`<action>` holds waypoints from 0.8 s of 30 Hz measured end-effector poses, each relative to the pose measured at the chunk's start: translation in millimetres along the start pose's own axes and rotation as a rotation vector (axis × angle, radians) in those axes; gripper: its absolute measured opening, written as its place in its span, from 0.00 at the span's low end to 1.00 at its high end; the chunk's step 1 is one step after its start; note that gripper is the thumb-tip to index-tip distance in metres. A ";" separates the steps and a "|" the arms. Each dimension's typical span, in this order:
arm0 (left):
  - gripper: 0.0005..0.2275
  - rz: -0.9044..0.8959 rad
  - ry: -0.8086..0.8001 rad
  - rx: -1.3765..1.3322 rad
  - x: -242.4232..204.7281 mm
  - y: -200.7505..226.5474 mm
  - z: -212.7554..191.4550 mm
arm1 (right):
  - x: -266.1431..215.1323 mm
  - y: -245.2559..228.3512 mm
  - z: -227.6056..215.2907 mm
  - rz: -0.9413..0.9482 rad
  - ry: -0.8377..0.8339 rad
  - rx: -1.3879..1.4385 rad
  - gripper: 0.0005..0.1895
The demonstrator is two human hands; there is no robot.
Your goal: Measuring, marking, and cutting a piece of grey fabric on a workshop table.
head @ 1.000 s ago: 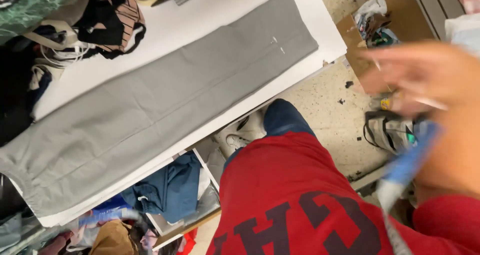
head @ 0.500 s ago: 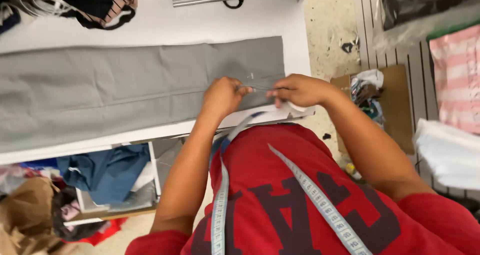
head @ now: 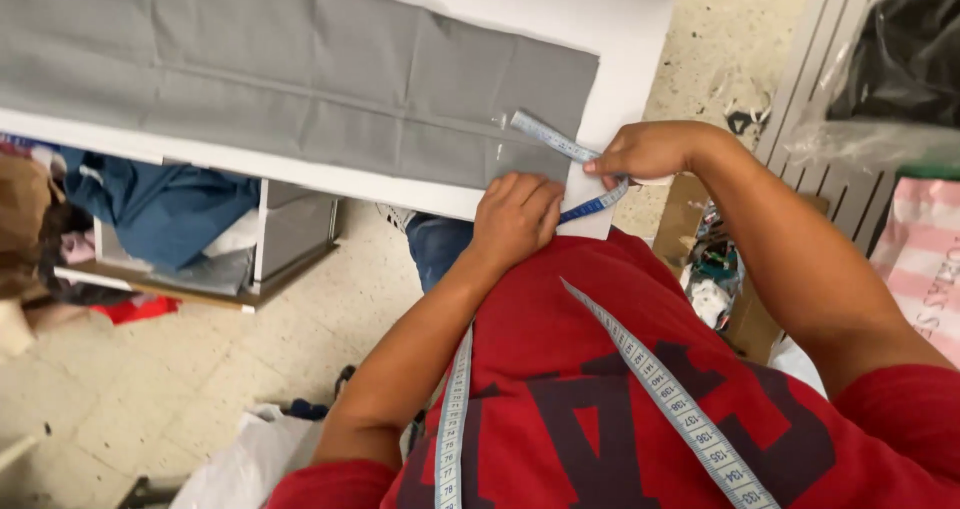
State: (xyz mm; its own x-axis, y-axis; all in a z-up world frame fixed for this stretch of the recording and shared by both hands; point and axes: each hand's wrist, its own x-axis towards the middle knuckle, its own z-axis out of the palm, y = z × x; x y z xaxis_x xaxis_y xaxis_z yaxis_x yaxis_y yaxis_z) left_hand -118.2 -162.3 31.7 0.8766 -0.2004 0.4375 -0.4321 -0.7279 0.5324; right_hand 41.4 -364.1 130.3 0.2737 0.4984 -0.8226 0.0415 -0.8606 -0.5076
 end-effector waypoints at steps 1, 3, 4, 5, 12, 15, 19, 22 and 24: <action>0.05 0.014 0.099 0.066 2.2 1.1 2.2 | 2.1 -0.6 -1.4 -0.012 -0.031 -0.017 0.31; 0.12 -0.052 0.039 0.132 12.0 10.9 -1.8 | 2.7 8.2 -4.6 -0.016 -0.037 0.003 0.28; 0.20 -0.098 -0.031 0.179 16.3 16.4 -3.4 | 1.7 14.2 -4.2 -0.007 -0.028 0.042 0.25; 0.20 -0.111 -0.034 0.182 10.7 13.7 -3.2 | 2.0 15.8 -3.6 -0.008 -0.042 0.038 0.25; 0.21 -0.029 -0.146 0.216 -10.9 0.5 1.8 | -9.6 -3.7 13.4 -0.096 0.486 0.195 0.15; 0.20 -0.006 -0.213 0.246 -10.0 -1.5 0.0 | -6.7 3.8 27.9 -0.219 0.497 0.483 0.14; 0.19 0.074 -0.198 0.271 -10.6 -2.0 -5.0 | -0.8 7.0 34.2 -0.277 0.257 0.265 0.26; 0.14 0.092 -0.130 0.206 -10.6 -3.0 -1.8 | 1.4 -16.0 32.1 0.064 0.353 0.147 0.26; 0.14 0.085 -0.102 0.152 -7.8 1.2 -3.7 | -0.4 -16.4 33.7 0.068 0.387 0.200 0.23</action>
State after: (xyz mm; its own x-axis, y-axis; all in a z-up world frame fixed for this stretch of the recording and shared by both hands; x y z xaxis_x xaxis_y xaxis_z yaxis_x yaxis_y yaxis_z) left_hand -126.3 -159.2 31.5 0.8585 -0.3254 0.3964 -0.4755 -0.7948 0.3772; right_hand 8.2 -346.7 130.3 0.6108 0.3323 -0.7187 -0.1654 -0.8341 -0.5263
